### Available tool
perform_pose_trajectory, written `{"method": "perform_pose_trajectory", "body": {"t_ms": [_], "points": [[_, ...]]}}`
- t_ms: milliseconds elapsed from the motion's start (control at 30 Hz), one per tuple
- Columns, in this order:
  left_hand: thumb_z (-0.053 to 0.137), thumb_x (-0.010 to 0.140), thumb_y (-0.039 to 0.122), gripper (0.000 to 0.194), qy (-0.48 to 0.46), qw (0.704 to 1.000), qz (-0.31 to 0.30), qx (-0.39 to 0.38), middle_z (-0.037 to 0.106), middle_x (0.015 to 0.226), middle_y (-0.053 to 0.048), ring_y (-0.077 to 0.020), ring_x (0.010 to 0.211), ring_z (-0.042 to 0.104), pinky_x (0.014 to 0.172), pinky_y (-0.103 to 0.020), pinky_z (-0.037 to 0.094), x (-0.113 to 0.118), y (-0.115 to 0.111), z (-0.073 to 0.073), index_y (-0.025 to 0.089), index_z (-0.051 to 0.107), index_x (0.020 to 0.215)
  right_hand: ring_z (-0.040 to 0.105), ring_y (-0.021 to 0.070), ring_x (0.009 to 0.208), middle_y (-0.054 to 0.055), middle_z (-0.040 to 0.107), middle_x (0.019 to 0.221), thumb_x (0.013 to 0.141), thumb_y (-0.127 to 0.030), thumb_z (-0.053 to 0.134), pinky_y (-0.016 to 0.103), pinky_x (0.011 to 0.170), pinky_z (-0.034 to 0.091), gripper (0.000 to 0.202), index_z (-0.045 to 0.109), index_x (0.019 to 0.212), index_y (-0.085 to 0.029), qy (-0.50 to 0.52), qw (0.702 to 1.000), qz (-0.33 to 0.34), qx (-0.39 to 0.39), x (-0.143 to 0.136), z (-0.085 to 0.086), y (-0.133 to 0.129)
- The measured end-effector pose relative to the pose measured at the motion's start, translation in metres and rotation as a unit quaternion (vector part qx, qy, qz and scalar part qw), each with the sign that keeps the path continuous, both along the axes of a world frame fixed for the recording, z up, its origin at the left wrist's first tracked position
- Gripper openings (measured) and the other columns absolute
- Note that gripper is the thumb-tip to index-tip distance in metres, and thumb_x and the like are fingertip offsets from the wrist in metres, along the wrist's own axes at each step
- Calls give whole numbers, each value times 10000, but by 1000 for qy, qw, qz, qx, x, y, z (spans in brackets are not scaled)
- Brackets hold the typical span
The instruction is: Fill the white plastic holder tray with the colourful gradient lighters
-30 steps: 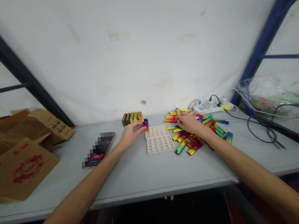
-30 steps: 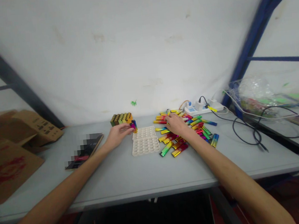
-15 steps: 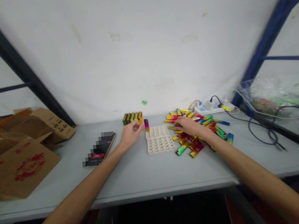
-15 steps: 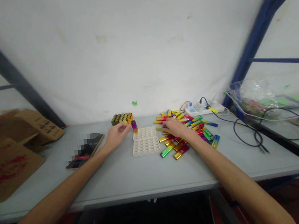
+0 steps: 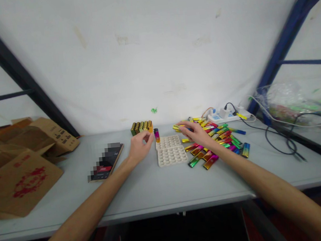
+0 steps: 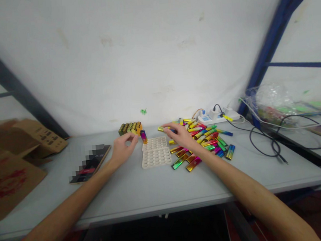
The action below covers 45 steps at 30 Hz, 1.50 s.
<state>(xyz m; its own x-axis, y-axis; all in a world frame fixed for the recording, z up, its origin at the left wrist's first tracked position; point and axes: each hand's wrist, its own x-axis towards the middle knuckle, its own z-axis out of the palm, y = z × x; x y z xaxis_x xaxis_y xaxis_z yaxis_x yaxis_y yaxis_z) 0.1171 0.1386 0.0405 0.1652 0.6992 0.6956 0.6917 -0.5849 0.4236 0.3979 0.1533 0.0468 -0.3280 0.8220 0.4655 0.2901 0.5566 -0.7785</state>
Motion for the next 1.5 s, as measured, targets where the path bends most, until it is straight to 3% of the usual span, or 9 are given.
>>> {"method": "perform_pose_trajectory", "body": {"t_ms": [267, 433, 533, 633, 800, 1000, 1133, 1267, 1500], "points": [[517, 955, 348, 291, 18, 999, -33, -32, 650, 665, 1, -157, 633, 614, 670, -272, 460, 3, -1, -5, 193, 616, 729, 430, 134, 597, -26, 463, 623, 857, -645, 696, 277, 569, 337, 494, 601, 687, -191, -7, 999, -47, 20, -1, 1, 2], [517, 971, 399, 350, 41, 994, -62, -74, 643, 647, 0, -154, 601, 579, 630, -277, 434, 4, 3, -11, 192, 620, 708, 578, 174, 734, 25, 607, 770, 977, -648, 511, 309, 688, 467, 492, 588, 781, -204, 18, 999, 31, -4, -4, -1, 1], [518, 971, 400, 364, 66, 987, -88, -113, 601, 615, 11, -144, 569, 537, 586, -267, 395, 5, 3, -14, 190, 598, 685, 536, 141, 614, -21, 550, 696, 996, -654, 465, 287, 617, 473, 466, 532, 825, -226, 52, 993, 80, -70, -8, -4, -4], [525, 968, 400, 362, 84, 982, -100, -138, 559, 594, 23, -140, 563, 513, 570, -261, 376, 5, 3, -16, 195, 563, 673, 393, 115, 509, -65, 416, 615, 972, -690, 481, 260, 492, 358, 484, 453, 791, -242, 58, 994, 28, -90, -11, -3, -8], [609, 941, 437, 247, 103, 974, -135, -153, 573, 684, 30, -141, 595, 537, 586, -259, 416, 3, -1, -13, 196, 611, 887, 365, 127, 601, -42, 365, 635, 966, -680, 466, 283, 556, 300, 541, 401, 677, -227, 6, 998, -59, 8, -11, -2, -9], [724, 835, 637, 558, 208, 957, -160, -128, 603, 1122, -85, -198, 811, 610, 768, -345, 525, 4, -10, -7, 202, 683, 1182, 389, 141, 599, -31, 373, 607, 945, -467, 474, 298, 583, 278, 408, 395, 626, -225, -24, 993, -114, 27, -11, -2, -12], [766, 758, 698, 730, 236, 944, -180, -145, 575, 1238, -114, -289, 1059, 622, 941, -407, 531, 2, -13, -2, 221, 669, 1301, 433, 156, 624, -17, 439, 633, 951, -438, 463, 299, 585, 306, 366, 432, 655, -225, -21, 993, -109, 28, -12, 1, -13], [823, 679, 703, 847, 242, 937, -195, -162, 567, 1269, -115, -316, 1135, 606, 1011, -422, 511, -2, -16, 1, 233, 649, 1361, 398, 154, 613, -25, 403, 623, 983, -556, 466, 304, 574, 298, 456, 420, 668, -229, -30, 994, -101, 35, -11, -3, -8], [759, 785, 625, 736, 265, 934, -177, -160, 631, 1177, -119, -300, 1077, 643, 977, -396, 518, -5, -16, 1, 194, 653, 1373, 507, 166, 742, -9, 554, 789, 1008, -597, 485, 294, 693, 393, 408, 509, 844, -223, -38, 994, -91, 54, -10, -9, -5]]}}
